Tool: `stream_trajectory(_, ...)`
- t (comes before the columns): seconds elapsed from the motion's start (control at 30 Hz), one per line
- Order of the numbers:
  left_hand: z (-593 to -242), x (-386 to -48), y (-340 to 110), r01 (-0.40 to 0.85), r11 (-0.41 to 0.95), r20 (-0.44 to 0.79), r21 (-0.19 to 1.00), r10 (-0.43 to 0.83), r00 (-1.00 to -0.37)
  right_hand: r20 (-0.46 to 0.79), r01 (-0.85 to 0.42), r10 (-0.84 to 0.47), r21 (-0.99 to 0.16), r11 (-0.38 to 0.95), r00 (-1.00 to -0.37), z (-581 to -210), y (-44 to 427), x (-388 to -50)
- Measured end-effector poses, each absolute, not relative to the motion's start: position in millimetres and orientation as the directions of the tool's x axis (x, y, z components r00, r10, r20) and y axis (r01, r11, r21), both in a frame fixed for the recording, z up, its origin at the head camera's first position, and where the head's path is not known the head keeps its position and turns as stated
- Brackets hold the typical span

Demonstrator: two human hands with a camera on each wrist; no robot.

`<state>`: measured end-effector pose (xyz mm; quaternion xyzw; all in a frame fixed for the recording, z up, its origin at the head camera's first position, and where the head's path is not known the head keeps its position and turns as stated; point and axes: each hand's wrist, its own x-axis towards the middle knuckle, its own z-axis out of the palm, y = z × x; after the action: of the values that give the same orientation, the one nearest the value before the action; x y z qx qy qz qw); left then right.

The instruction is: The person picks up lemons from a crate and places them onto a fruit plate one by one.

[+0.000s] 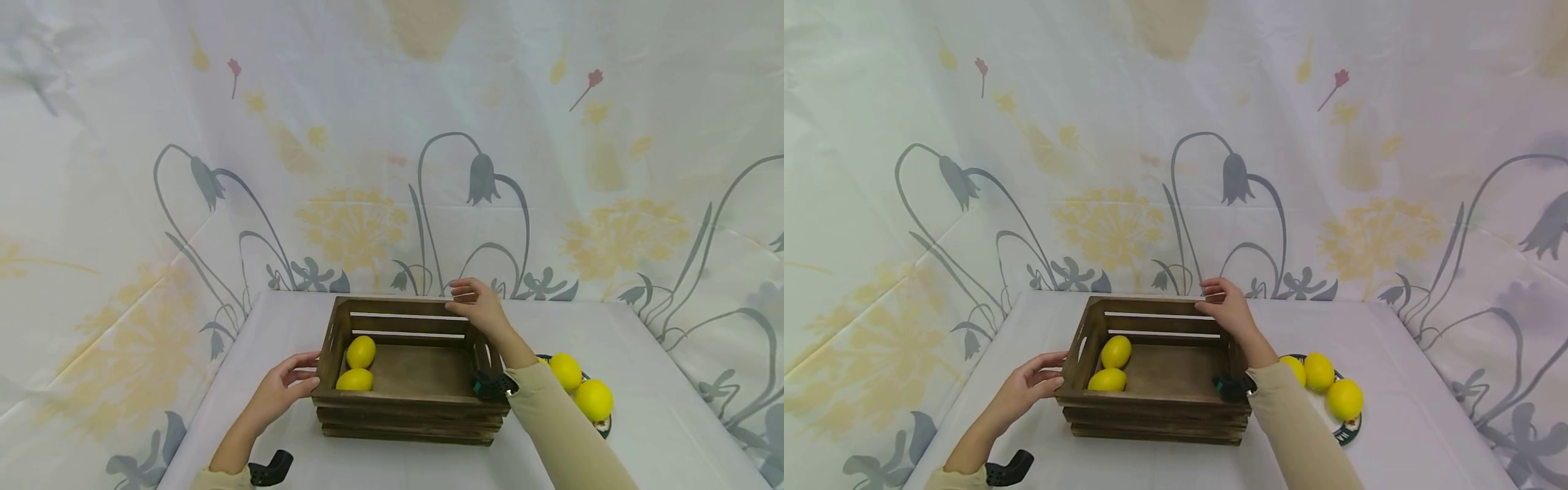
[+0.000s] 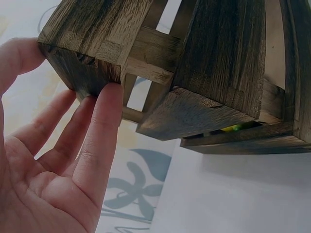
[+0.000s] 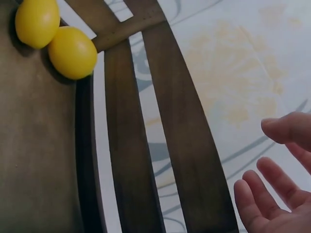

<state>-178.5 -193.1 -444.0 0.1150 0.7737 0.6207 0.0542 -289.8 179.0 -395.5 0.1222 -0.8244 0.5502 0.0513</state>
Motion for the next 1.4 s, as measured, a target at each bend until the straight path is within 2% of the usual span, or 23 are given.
stream_trajectory(0.43, -445, -179, -193, 0.098, 0.217, 0.045, 0.971, 0.238, -0.97, 0.177, -0.324, -0.361, -0.857, 0.401, -0.916, -402, 164, -300)
stream_trajectory(0.9, -444, -179, -193, 0.094, 0.203, 0.044, 0.975, 0.236, -0.971, 0.082, -0.386, -0.616, -0.841, 0.379, -0.783, -411, 152, -308)
stream_trajectory(1.4, -445, -180, -193, 0.108, 0.208, 0.057, 0.972, 0.241, -0.969, 0.015, -0.426, -0.696, -0.8, 0.422, -0.717, -413, 132, -314)
